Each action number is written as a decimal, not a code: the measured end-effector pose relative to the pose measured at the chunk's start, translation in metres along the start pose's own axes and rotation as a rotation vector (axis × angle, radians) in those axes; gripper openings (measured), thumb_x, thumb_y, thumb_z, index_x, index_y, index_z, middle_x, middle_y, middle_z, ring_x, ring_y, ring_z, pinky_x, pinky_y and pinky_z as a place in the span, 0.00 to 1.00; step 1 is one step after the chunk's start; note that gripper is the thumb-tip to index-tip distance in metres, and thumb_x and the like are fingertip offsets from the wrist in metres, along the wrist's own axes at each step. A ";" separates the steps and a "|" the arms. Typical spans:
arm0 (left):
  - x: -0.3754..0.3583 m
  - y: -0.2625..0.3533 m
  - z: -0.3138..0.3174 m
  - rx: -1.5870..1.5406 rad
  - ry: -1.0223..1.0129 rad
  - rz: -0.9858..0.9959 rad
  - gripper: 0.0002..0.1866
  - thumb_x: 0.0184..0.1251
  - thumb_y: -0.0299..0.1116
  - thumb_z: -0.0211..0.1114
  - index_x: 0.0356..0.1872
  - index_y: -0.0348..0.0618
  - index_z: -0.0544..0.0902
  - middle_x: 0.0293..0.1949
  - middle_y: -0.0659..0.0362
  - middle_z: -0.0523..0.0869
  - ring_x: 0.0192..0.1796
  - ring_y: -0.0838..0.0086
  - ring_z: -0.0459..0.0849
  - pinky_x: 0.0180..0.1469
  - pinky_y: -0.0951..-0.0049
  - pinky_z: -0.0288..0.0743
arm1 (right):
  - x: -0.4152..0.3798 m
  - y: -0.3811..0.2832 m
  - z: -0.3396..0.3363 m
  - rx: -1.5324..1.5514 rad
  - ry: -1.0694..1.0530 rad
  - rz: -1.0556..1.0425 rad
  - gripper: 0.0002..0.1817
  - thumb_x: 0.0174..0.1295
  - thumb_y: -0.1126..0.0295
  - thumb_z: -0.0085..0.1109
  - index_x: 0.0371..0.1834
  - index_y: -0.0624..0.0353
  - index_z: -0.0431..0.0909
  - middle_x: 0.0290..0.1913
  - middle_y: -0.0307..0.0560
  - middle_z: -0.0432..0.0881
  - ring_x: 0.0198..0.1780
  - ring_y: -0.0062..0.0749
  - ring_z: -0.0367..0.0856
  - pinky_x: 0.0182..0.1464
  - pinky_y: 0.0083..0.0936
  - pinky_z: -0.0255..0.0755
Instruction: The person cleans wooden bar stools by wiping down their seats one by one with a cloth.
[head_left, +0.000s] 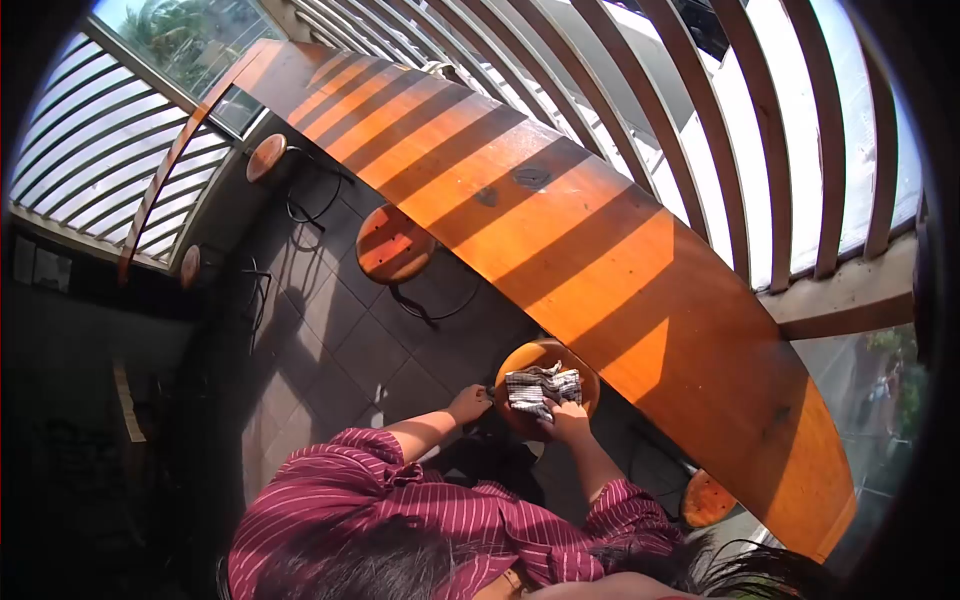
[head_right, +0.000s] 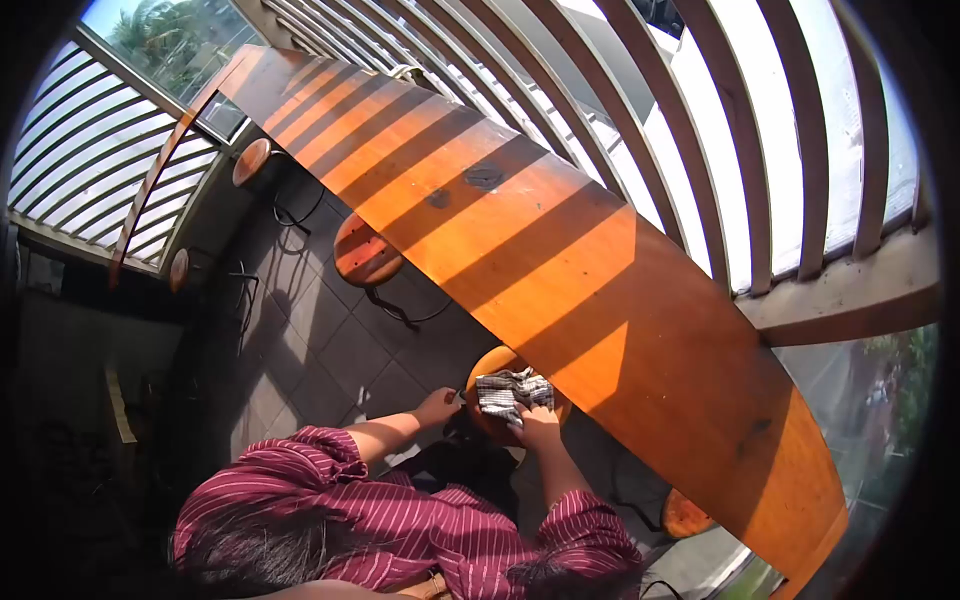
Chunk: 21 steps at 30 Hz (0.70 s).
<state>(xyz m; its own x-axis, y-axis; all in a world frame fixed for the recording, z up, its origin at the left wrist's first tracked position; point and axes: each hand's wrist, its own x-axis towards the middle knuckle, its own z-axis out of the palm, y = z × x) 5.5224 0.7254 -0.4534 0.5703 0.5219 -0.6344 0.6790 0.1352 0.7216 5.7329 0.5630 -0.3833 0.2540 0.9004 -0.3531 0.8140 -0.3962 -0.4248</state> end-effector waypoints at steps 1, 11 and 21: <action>-0.002 0.013 -0.001 0.181 0.051 0.097 0.27 0.48 0.39 0.62 0.48 0.33 0.69 0.39 0.49 0.77 0.46 0.59 0.75 0.48 0.67 0.69 | -0.002 0.001 0.001 0.008 0.078 0.011 0.21 0.47 0.58 0.56 0.47 0.46 0.74 0.38 0.47 0.74 0.42 0.41 0.72 0.44 0.37 0.67; 0.050 0.041 0.016 -0.058 -0.140 -0.089 0.37 0.41 0.41 0.70 0.51 0.31 0.63 0.39 0.49 0.78 0.45 0.66 0.77 0.46 0.71 0.71 | 0.009 0.036 0.008 0.312 0.172 0.623 0.34 0.39 0.60 0.67 0.51 0.60 0.65 0.55 0.60 0.62 0.57 0.53 0.59 0.54 0.40 0.59; 0.050 0.045 0.007 0.041 -0.226 -0.200 0.32 0.39 0.46 0.72 0.42 0.34 0.73 0.38 0.51 0.79 0.41 0.69 0.78 0.40 0.72 0.73 | -0.001 0.063 0.046 1.000 0.244 0.725 0.47 0.35 0.67 0.72 0.57 0.67 0.51 0.53 0.56 0.67 0.53 0.39 0.67 0.53 0.31 0.63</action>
<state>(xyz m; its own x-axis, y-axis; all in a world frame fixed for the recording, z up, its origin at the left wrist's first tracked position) 5.5850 0.7515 -0.4542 0.5084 0.2875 -0.8117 0.8038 0.1798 0.5671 5.7601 0.5289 -0.4484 0.6528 0.3869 -0.6513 -0.2762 -0.6790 -0.6802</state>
